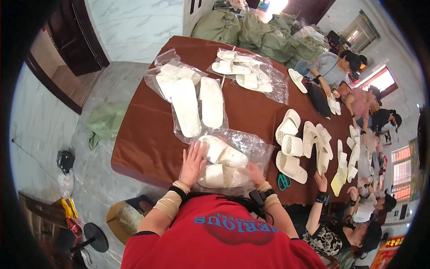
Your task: Packaging finished slippers into plastic bags and placing them into a large storage sack.
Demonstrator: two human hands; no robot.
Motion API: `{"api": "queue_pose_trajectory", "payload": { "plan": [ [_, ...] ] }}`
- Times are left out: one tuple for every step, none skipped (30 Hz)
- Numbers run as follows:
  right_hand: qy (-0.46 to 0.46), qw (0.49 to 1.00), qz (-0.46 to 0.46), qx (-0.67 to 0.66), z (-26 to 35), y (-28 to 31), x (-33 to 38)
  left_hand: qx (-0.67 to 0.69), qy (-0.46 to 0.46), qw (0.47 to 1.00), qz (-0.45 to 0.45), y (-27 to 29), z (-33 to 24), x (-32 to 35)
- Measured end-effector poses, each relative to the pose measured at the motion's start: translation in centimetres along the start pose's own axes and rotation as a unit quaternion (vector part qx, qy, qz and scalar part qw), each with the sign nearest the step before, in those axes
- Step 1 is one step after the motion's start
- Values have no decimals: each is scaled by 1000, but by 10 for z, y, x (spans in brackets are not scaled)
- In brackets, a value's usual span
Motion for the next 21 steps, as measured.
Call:
{"api": "queue_pose_trajectory", "payload": {
  "plan": [
    [4, 1000, -7, 21, -2, 2, -2, -46, 8, 999, 12, -7, 5, 2],
    [7, 999, -12, 44, -2, 6, -1, -91, 19, 995, 23, -13, 10, 5],
    [7, 999, -20, 46, 0, 17, 1, -153, -2, 987, 50, -17, 19, 6],
    [-8, 999, -22, 26, 6, 35, 3, -173, -6, 983, 56, -21, 21, 7],
    [-24, 1000, -16, 5, 14, 48, 5, -185, -5, 982, 49, -21, 24, 10],
    [-19, 999, -25, -12, 42, 53, 13, -205, 6, 978, 42, -16, 32, 18],
    [8, 988, -86, 129, 31, 111, 15, -188, -15, 981, 42, -23, 22, 5],
    [15, 953, -139, 268, 48, 138, 22, -192, -10, 981, 40, -20, 24, 9],
    [48, 940, -190, 280, 59, 168, 33, -189, -11, 981, 39, -21, 23, 8],
    [64, 969, -190, 145, 82, 180, 43, -191, -7, 981, 41, -19, 26, 11],
    [94, 960, -214, 156, 95, 206, 52, -188, -5, 981, 40, -20, 24, 9],
    [92, 959, -234, 132, 110, 225, 61, -189, 0, 981, 40, -19, 24, 10],
    [107, 950, -266, 127, 124, 241, 67, -195, -3, 980, 40, -18, 23, 10],
    [121, 936, -298, 147, 139, 253, 72, -196, -1, 980, 40, -18, 23, 11],
    [149, 928, -321, 122, 143, 275, 74, -188, -1, 981, 40, -20, 23, 10],
    [121, 919, -355, 123, 140, 305, 76, -178, -2, 983, 39, -22, 23, 8],
    [127, 902, -395, 120, 142, 321, 73, -178, -2, 983, 40, -22, 23, 7],
    [133, 883, -434, 117, 144, 330, 67, -175, -5, 984, 43, -22, 22, 6],
    [133, 885, -431, 119, 145, 329, 56, -173, -6, 984, 44, -22, 21, 5],
    [187, 776, -539, 270, 153, 326, 47, -173, -2, 984, 42, -23, 19, 3],
    [233, 629, -620, 407, 161, 319, 37, -166, -5, 985, 47, -24, 17, 0]
  ]
}}
Point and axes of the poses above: each hand's wrist, its own x-axis away from the middle knuckle, its own y-axis out of the back of the hand, z = x × y, the point moved 2 cm from there along -x, towards the middle knuckle, and after that the axes turned 11 degrees about -z, right-handed, at the moved point
